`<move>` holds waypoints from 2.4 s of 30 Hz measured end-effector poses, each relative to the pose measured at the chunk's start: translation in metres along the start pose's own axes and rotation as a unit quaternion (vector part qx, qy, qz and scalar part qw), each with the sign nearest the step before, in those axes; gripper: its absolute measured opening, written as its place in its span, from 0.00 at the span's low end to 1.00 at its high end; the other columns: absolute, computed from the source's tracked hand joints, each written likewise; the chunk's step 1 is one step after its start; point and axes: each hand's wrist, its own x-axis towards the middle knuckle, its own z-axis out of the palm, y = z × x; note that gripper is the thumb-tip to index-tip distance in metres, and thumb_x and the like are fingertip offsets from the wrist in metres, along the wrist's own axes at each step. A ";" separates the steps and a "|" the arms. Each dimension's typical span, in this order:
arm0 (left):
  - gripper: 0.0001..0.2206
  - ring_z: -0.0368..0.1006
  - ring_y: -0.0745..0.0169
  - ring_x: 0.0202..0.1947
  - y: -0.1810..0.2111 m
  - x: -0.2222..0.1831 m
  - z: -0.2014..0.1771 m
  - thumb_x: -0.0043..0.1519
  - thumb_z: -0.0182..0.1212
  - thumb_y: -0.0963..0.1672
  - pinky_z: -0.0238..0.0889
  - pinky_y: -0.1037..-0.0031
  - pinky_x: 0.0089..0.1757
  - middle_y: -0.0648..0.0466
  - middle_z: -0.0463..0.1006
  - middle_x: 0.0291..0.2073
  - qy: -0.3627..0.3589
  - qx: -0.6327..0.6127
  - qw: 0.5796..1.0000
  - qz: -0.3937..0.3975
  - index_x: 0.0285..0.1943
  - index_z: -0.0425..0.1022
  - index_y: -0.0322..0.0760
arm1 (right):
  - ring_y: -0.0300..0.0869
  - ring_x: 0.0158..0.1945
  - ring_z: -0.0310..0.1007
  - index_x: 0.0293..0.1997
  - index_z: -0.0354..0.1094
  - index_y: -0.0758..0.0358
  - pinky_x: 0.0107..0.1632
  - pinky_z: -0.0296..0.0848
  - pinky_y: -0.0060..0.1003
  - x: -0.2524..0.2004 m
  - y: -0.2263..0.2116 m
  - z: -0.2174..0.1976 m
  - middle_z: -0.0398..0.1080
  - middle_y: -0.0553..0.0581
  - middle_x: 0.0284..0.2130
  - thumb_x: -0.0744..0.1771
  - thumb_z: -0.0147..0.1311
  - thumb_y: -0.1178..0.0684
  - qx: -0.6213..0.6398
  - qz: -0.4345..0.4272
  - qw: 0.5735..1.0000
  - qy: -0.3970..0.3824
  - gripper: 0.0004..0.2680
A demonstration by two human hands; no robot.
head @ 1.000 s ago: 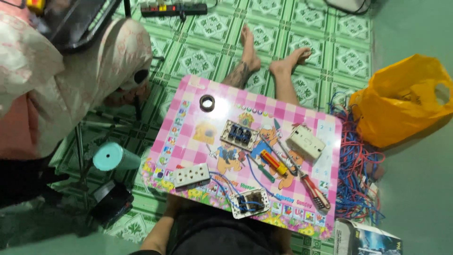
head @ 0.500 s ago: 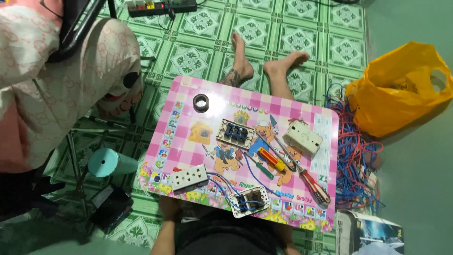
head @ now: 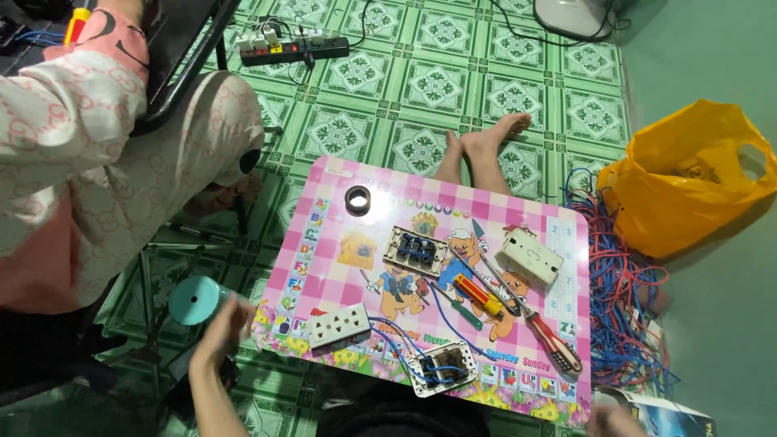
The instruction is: A person is wiring and assembling electrical outlets and components on a small table while sitting on the floor.
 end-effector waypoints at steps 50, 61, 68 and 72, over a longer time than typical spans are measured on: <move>0.18 0.71 0.26 0.53 0.122 -0.098 0.101 0.76 0.45 0.48 0.61 0.46 0.52 0.26 0.77 0.45 0.098 0.259 0.931 0.238 0.58 0.76 0.29 | 0.44 0.45 0.74 0.64 0.62 0.58 0.47 0.76 0.38 -0.001 -0.092 0.184 0.72 0.60 0.45 0.73 0.32 0.29 0.065 -0.271 0.956 -0.087 0.24; 0.30 0.69 0.25 0.59 0.173 -0.142 0.138 0.66 0.56 0.56 0.66 0.42 0.52 0.28 0.75 0.52 0.210 0.470 0.809 0.284 0.69 0.67 0.31 | 0.54 0.41 0.73 0.58 0.70 0.63 0.42 0.73 0.40 -0.014 -0.115 0.187 0.71 0.64 0.40 0.74 0.49 0.45 -0.111 -0.424 0.892 0.106 0.13; 0.17 0.76 0.54 0.45 0.185 -0.177 0.263 0.56 0.58 0.38 0.67 0.62 0.50 0.57 0.80 0.47 -0.247 0.511 0.556 0.607 0.53 0.81 0.45 | 0.41 0.29 0.68 0.42 0.75 0.68 0.36 0.68 0.33 -0.147 -0.205 0.264 0.76 0.55 0.32 0.63 0.59 0.66 -0.361 -0.558 0.740 0.105 0.06; 0.10 0.77 0.57 0.40 0.147 -0.132 0.310 0.58 0.59 0.42 0.70 0.63 0.47 0.54 0.81 0.42 -0.304 0.569 0.413 0.643 0.47 0.78 0.39 | 0.35 0.35 0.79 0.53 0.74 0.49 0.40 0.79 0.30 -0.152 -0.232 0.295 0.80 0.46 0.35 0.64 0.57 0.40 -0.628 -0.299 0.717 -0.042 0.14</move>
